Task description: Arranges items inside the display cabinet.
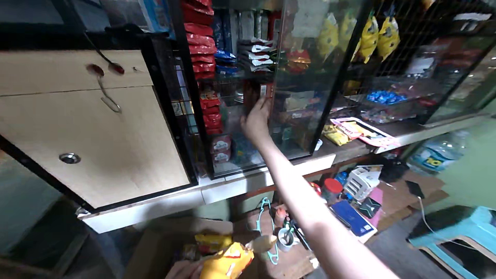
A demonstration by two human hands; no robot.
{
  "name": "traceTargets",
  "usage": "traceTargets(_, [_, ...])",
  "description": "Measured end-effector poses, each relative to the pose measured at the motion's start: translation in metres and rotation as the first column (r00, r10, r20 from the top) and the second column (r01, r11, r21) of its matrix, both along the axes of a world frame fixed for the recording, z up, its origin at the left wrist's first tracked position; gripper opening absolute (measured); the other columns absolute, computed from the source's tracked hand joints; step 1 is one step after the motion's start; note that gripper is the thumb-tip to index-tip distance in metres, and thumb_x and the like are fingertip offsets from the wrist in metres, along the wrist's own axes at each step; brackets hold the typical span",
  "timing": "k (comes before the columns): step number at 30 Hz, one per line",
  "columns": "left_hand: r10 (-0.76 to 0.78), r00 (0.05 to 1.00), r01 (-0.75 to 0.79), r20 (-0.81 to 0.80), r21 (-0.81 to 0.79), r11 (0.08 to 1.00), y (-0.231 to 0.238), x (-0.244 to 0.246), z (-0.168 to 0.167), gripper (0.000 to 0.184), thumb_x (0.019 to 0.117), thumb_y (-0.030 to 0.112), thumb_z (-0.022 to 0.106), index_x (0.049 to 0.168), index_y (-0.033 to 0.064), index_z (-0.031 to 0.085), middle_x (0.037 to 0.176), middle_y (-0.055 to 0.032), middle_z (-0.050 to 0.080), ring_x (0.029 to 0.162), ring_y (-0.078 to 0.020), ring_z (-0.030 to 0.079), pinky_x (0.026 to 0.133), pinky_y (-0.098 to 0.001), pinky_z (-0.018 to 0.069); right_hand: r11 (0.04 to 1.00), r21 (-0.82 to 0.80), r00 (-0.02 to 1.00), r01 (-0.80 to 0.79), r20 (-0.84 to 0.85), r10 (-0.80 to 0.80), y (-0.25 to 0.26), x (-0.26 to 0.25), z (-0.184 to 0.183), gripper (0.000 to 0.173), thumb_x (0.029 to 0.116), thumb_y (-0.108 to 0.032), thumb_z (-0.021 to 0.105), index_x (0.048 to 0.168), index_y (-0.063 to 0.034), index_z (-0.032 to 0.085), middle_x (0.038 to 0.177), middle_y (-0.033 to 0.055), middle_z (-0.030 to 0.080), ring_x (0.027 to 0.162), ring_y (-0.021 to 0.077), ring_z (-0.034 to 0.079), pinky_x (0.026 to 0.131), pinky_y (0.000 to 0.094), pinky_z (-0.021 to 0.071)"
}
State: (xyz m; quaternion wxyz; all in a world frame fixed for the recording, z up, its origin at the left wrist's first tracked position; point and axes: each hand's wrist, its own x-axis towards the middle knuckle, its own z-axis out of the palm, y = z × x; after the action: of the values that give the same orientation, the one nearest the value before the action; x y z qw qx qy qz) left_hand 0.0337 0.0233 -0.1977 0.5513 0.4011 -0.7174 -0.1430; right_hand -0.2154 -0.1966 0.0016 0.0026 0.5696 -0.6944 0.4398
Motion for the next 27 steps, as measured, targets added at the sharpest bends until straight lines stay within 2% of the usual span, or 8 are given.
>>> traceTargets(2, [0.014,1.0,-0.014,-0.014,-0.005,1.0,-0.001,-0.004,-0.002,0.018,0.0912,0.003,0.065,0.086,-0.0131,0.072,0.078,-0.0155,0.066,0.084,-0.0007,0.061,0.083,-0.0094,0.047,0.994,0.03,0.978,0.105,0.179,-0.109,-0.017,-0.001,-0.003,0.095,0.0919,-0.023,0.072,0.157,0.0127,0.013,0.164,0.0371,0.01,0.154,0.0481,0.016,0.124,0.0512,0.0235])
traceTargets(4, [0.017,1.0,-0.016,-0.023,0.013,1.0,-0.002,-0.005,-0.001,0.017,0.0906,0.002,0.066,0.087,-0.0134,0.072,0.078,-0.0158,0.067,0.083,-0.0011,0.062,0.081,-0.0098,0.048,0.983,0.022,0.947,0.183,0.264,-0.182,-0.029,0.003,-0.005,0.092,0.0921,-0.024,0.071,0.158,0.01,0.017,0.166,0.0334,0.009,0.155,0.0457,0.012,0.124,0.0525,0.0203])
traceTargets(9, [-0.005,0.998,0.007,-0.065,0.03,1.0,-0.004,-0.004,-0.008,0.017,0.0896,0.002,0.065,0.087,-0.0122,0.073,0.079,-0.0147,0.068,0.085,0.0006,0.062,0.083,-0.0098,0.0478,0.954,0.115,0.896,0.275,0.328,-0.298,-0.038,0.0,0.012,0.091,0.0875,-0.019,0.076,0.156,0.0087,0.023,0.156,0.0336,0.032,0.145,0.046,0.034,0.113,0.0529,0.0381])
traceTargets(11, [-0.008,0.998,0.009,-0.058,0.007,1.0,-0.004,-0.003,-0.012,0.018,0.0914,0.005,0.065,0.087,-0.0106,0.073,0.079,-0.0134,0.067,0.084,0.0006,0.062,0.083,-0.0097,0.0484,0.958,0.158,0.906,0.241,0.318,-0.281,-0.035,-0.001,0.011,0.087,0.0854,-0.019,0.079,0.152,0.0078,0.031,0.144,0.0332,0.046,0.136,0.0457,0.046,0.109,0.0536,0.0436])
traceTargets(13, [-0.011,0.999,0.01,-0.052,-0.011,1.0,-0.005,-0.003,-0.015,0.018,0.0919,0.006,0.066,0.087,-0.009,0.073,0.08,-0.0119,0.067,0.085,0.0013,0.062,0.083,-0.0094,0.0488,0.961,0.197,0.924,0.196,0.29,-0.248,-0.032,-0.003,0.008,0.08,0.0899,-0.027,0.076,0.149,0.0059,0.034,0.13,0.0296,0.06,0.125,0.0426,0.059,0.102,0.0537,0.0499])
traceTargets(18, [0.005,0.998,-0.005,-0.067,0.007,1.0,-0.001,0.001,-0.017,0.014,0.0911,0.005,0.067,0.088,-0.0072,0.073,0.083,-0.0088,0.067,0.088,0.0049,0.062,0.084,-0.0081,0.049,0.985,0.072,0.887,0.157,0.428,-0.172,-0.024,0.002,0.01,0.07,0.0992,-0.036,0.066,0.147,0.0058,0.035,0.123,0.0255,0.065,0.112,0.0382,0.067,0.094,0.0525,0.0539])
traceTargets(23, [0.002,0.998,-0.001,-0.059,0.014,1.0,-0.003,0.003,-0.012,0.014,0.0892,0.002,0.066,0.087,-0.0096,0.073,0.08,-0.0104,0.068,0.085,0.0029,0.063,0.082,-0.0095,0.0497,0.99,-0.083,0.654,0.115,0.757,-0.013,-0.026,0.015,0.013,0.065,0.1034,-0.033,0.058,0.147,0.0081,0.034,0.134,0.0289,0.056,0.119,0.0352,0.062,0.099,0.0473,0.0511])
traceTargets(27, [0.006,0.999,-0.006,-0.043,0.013,1.0,-0.001,0.004,-0.011,0.016,0.0906,0.003,0.065,0.086,-0.0112,0.072,0.078,-0.0119,0.066,0.084,0.0022,0.061,0.083,-0.0087,0.0478,0.963,-0.247,0.348,0.106,0.917,0.197,-0.027,0.027,0.021,0.062,0.1054,-0.031,0.055,0.149,0.0055,0.03,0.125,0.0279,0.056,0.087,0.0304,0.069,0.071,0.0418,0.0611])
